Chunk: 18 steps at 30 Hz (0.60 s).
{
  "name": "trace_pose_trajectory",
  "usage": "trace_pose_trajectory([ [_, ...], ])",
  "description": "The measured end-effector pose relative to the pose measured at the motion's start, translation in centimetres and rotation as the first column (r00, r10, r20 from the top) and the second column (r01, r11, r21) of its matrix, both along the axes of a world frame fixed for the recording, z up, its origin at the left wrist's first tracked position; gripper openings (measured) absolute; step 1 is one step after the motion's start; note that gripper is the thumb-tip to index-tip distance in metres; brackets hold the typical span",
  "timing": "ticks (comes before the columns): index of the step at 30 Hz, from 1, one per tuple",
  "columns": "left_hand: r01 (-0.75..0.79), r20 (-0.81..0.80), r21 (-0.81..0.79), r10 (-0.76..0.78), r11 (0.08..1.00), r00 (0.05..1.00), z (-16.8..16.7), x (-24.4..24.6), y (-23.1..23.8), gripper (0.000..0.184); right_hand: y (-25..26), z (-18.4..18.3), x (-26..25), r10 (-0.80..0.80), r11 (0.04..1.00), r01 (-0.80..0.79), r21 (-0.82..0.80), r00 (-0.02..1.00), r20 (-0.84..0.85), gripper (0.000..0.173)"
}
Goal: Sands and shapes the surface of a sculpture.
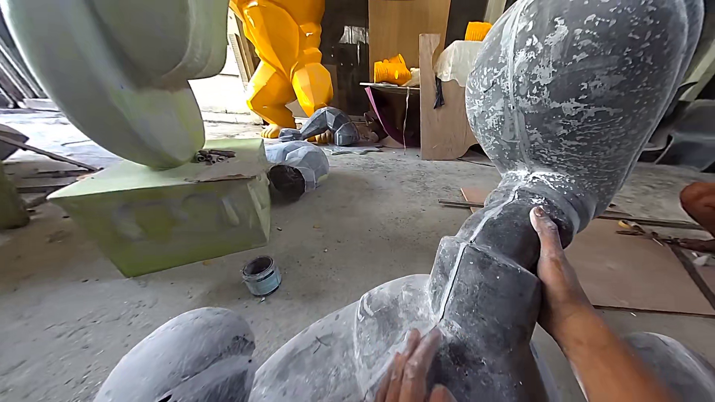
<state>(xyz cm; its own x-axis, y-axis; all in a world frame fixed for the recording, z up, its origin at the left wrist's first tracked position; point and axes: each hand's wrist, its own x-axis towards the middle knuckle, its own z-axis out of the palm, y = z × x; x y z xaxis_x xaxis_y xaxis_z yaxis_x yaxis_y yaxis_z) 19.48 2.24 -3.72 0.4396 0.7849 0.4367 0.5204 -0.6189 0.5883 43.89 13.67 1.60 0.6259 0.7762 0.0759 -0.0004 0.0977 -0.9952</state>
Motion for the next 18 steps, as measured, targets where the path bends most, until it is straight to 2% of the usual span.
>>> trace_pose_trajectory([
  [3,-0.071,-0.143,-0.037,0.065,0.997,0.988,0.5,0.8,0.7,0.039,-0.5,-0.2,0.0,-0.010,0.999,0.010,-0.037,1.000,-0.006,0.096],
  [6,-0.023,-0.250,-0.023,0.016,0.999,0.968,1.6,1.5,0.0,0.046,-0.6,0.0,0.0,0.016,0.999,-0.016,-0.043,1.000,0.005,0.095],
  [8,0.054,-0.255,-0.034,-0.061,0.998,0.965,1.8,1.5,-1.4,0.046,-0.3,0.2,0.1,0.025,0.999,-0.024,-0.047,1.000,0.017,0.092],
  [10,0.101,-0.193,-0.046,-0.108,0.994,0.975,2.2,0.6,-3.0,0.040,-0.1,0.3,-0.1,0.041,0.998,-0.041,-0.042,0.999,0.009,0.091],
  [12,0.031,-0.113,0.027,-0.028,0.999,0.993,3.2,-1.5,-3.7,0.038,0.1,0.2,0.0,0.024,0.998,-0.025,-0.060,1.000,-0.010,0.099],
  [14,-0.104,-0.005,0.177,0.107,0.979,0.994,5.2,-5.1,-3.1,0.043,0.4,0.2,0.2,0.004,0.995,-0.007,-0.098,1.000,-0.028,0.115],
  [15,-0.178,0.031,0.262,0.176,0.949,0.984,6.2,-7.2,-2.4,0.049,0.4,0.2,0.2,-0.010,0.994,0.006,-0.108,0.999,-0.034,0.118],
  [16,-0.245,0.041,0.340,0.246,0.908,0.968,7.3,-9.2,-1.3,0.054,0.2,0.3,0.3,0.000,0.992,-0.004,-0.123,0.999,-0.033,0.122],
  [18,-0.339,0.011,0.378,0.362,0.861,0.932,9.7,-12.6,0.8,0.051,0.0,0.5,0.2,-0.008,0.990,0.005,-0.143,1.000,-0.022,0.124],
])
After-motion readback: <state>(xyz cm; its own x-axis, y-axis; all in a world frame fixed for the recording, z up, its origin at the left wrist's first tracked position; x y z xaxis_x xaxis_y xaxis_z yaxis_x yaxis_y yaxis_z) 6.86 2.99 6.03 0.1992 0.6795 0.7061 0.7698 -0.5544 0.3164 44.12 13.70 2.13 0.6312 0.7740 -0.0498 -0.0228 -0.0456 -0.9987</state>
